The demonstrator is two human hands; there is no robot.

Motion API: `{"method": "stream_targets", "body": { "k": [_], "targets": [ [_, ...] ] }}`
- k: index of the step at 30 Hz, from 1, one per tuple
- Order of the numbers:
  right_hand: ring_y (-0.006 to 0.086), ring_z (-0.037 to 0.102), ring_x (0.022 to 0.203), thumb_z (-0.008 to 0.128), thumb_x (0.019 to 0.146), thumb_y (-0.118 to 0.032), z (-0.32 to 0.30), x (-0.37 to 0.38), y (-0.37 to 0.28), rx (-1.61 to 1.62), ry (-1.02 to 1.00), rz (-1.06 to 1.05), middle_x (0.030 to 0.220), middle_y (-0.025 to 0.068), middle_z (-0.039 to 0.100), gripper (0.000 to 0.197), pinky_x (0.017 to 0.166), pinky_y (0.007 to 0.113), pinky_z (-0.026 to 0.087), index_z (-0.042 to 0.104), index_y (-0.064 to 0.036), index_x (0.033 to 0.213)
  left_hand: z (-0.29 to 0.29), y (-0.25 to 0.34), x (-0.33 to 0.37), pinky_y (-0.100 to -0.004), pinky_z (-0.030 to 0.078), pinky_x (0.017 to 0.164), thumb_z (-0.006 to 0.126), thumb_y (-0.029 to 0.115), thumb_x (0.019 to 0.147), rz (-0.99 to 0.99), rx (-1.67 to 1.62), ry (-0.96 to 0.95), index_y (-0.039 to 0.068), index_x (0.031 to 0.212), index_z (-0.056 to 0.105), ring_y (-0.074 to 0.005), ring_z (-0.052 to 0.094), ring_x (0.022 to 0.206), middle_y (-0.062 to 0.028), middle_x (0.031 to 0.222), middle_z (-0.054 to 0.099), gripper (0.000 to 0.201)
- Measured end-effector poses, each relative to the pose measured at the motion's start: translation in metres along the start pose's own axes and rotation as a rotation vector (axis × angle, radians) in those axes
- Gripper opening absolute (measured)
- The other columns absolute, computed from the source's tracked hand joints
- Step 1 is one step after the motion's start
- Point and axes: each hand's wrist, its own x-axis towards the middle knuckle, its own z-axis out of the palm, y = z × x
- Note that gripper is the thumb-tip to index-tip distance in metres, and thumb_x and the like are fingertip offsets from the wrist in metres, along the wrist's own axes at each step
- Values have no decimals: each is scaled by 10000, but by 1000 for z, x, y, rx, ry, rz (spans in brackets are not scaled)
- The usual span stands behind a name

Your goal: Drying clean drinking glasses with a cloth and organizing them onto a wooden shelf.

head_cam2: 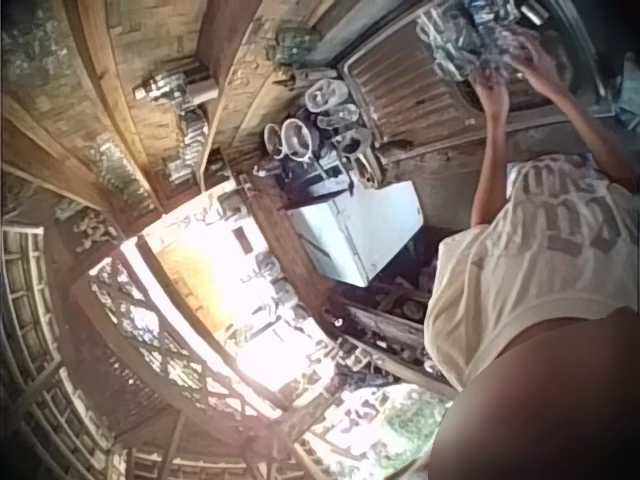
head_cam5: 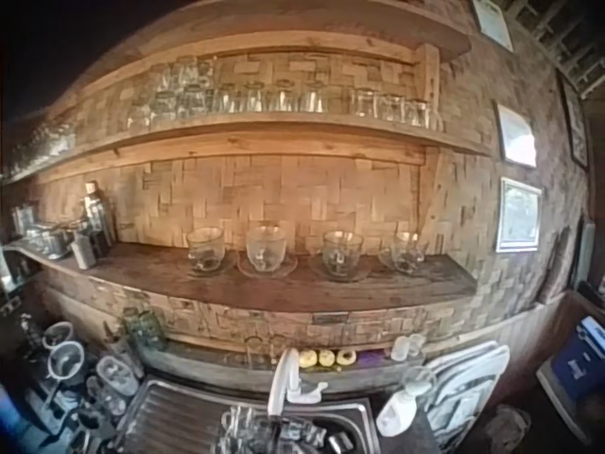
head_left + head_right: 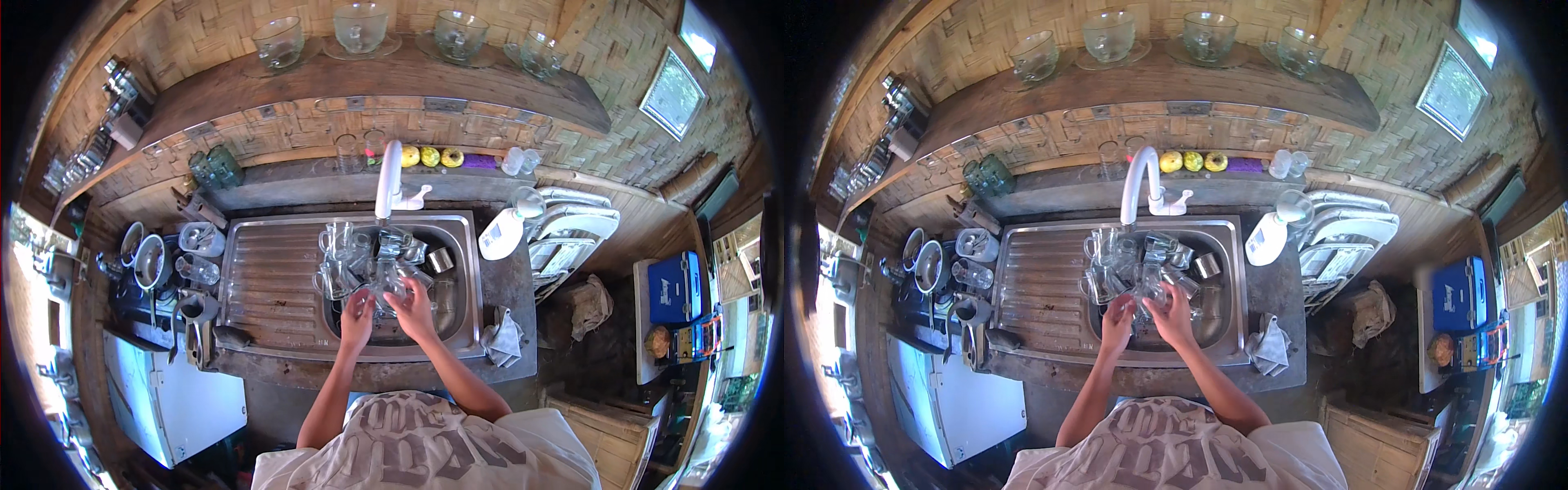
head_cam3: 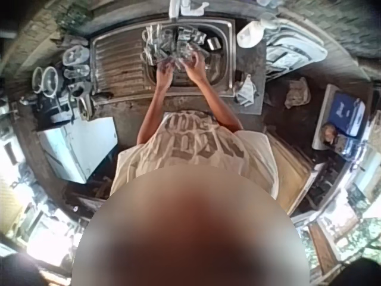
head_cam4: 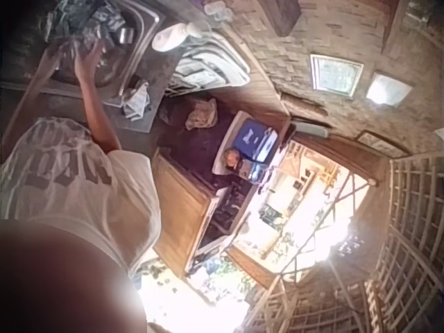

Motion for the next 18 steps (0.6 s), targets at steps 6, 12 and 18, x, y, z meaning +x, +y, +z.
{"method": "stream_targets", "body": {
  "k": [6, 12, 18],
  "targets": [
    [125, 661, 841, 730, 919, -189, -48, -61, 18, 813, 86, 257, 1099, 100, 652, 477, 652, 238, 497, 497, 34, 1271, 53, 1, -46, -333, 535, 887, 609, 351, 997, -108, -328, -334, 31, 1352, 475, -157, 618, 1079, -58, 1225, 615, 496],
    [215, 666, 1033, 749, 896, -273, -140, -79, 18, 249, -172, 225, 1196, 162, 664, 505, 763, 323, 543, 553, -8, 1278, 70, 8, -47, -400, 555, 913, 654, 381, 952, -350, -545, -354, 86, 1268, 519, -213, 647, 1085, -79, 1161, 641, 453],
    [388, 452, 1335, 677, 907, -265, -182, -95, 56, -619, 292, 237, 1420, 156, 527, 555, 1094, 507, 334, 506, -80, 1402, 104, 23, -52, -434, 552, 895, 777, 326, 855, -392, -555, -342, 121, 1196, 559, -218, 661, 1018, -40, 1093, 637, 453]
  ]
}}
